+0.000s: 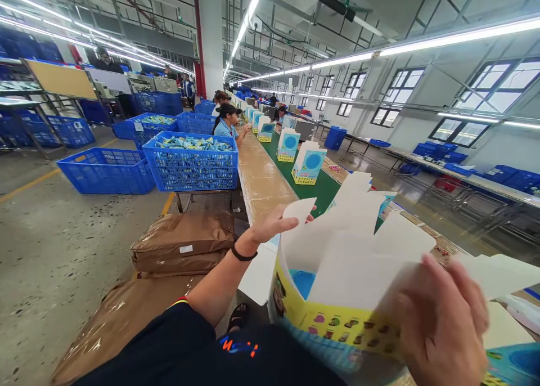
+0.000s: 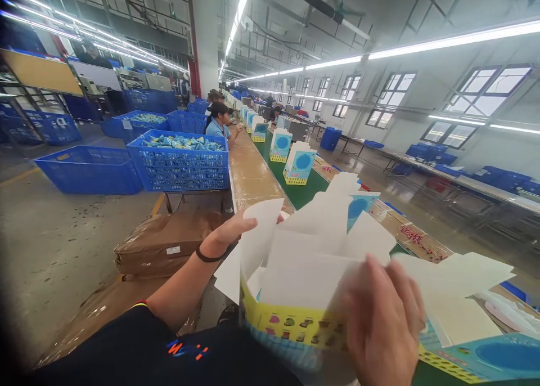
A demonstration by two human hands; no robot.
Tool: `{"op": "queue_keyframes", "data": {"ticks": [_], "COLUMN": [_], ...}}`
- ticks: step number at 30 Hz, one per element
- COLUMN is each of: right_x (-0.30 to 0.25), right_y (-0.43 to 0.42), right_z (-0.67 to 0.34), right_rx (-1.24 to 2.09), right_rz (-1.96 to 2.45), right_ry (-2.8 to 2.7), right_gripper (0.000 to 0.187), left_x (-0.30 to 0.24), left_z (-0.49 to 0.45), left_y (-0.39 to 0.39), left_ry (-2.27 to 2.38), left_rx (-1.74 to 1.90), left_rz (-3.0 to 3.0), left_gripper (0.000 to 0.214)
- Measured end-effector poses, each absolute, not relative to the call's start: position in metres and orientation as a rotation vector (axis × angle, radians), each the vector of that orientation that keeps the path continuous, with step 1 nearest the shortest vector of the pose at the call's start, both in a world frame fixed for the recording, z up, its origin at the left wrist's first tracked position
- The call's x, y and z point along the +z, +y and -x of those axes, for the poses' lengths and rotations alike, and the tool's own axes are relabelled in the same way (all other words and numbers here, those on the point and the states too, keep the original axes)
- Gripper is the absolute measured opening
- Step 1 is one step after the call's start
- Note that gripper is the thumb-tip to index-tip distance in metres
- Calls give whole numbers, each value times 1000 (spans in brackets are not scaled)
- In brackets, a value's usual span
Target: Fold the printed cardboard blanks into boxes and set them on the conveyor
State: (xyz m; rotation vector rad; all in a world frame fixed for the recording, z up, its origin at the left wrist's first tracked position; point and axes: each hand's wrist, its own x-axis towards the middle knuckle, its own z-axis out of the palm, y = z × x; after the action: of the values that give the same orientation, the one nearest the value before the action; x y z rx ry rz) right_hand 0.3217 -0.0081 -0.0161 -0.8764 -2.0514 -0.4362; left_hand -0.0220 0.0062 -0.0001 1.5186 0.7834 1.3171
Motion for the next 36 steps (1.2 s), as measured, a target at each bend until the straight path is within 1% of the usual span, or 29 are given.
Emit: {"op": "queue_keyframes", "data": {"ticks": [2, 4, 5, 7, 10, 13, 14, 16, 18, 20, 21, 23, 25, 28, 30, 33, 36], "right_x": [13, 34, 41, 49, 52, 44, 38, 26, 16, 11, 10, 7, 3, -9, -15, -10, 8], "right_y": [-12, -12, -11, -7, -2, 3, 5, 7, 8, 8, 7, 7, 7, 9, 10, 9, 7], "right_z": [-310, -297, -292, -286, -280, -274, -271, -266, -261, -259, -259, -258, -256, -249, -245, -252, -289], "right_rx": [-582, -569, -503, -281, 209, 669, 754, 811, 830, 810, 787, 727, 638, 505, 370, 88, -57], "right_rz": [803, 750, 744, 775, 933, 1060, 1078, 1067, 1022, 992, 988, 982, 966, 844, 755, 720, 719], "right_ry": [-2094, -2227, -2312, -2474, -2634, -2672, -2673, -2688, -2729, -2771, -2792, -2858, -2954, -3105, -3120, -2957, -2612], "right_gripper": [52, 29, 27, 40, 55, 63, 65, 68, 69, 67, 66, 64, 60, 56, 55, 54, 44], "left_x": [-4, -12, -17, -27, -36, -35, -34, -32, -33, -36, -37, -40, -42, -47, -53, -63, -68], "left_z": [16, 9, 6, 1, 0, 2, 2, 1, -2, -7, -9, -14, -19, -28, -30, -23, -7], "left_y": [5, 4, 5, 7, 11, 10, 9, 6, 6, 9, 12, 19, 23, 25, 25, 23, 19], "left_ry": [804, 830, 847, 894, 977, 1010, 987, 852, 666, 598, 627, 742, 847, 949, 978, 948, 912], "left_rx": [1291, 1295, 1285, 1240, 1229, 1314, 1325, 1310, 1269, 1261, 1263, 1246, 1141, 952, 887, 913, 1033], "left_rz": [-1495, -1419, -1389, -1365, -1373, -1396, -1418, -1457, -1413, -1250, -1155, -1011, -951, -942, -953, -939, -905], "left_gripper": [84, 81, 80, 77, 74, 85, 90, 101, 110, 110, 104, 85, 71, 66, 64, 64, 59]}}
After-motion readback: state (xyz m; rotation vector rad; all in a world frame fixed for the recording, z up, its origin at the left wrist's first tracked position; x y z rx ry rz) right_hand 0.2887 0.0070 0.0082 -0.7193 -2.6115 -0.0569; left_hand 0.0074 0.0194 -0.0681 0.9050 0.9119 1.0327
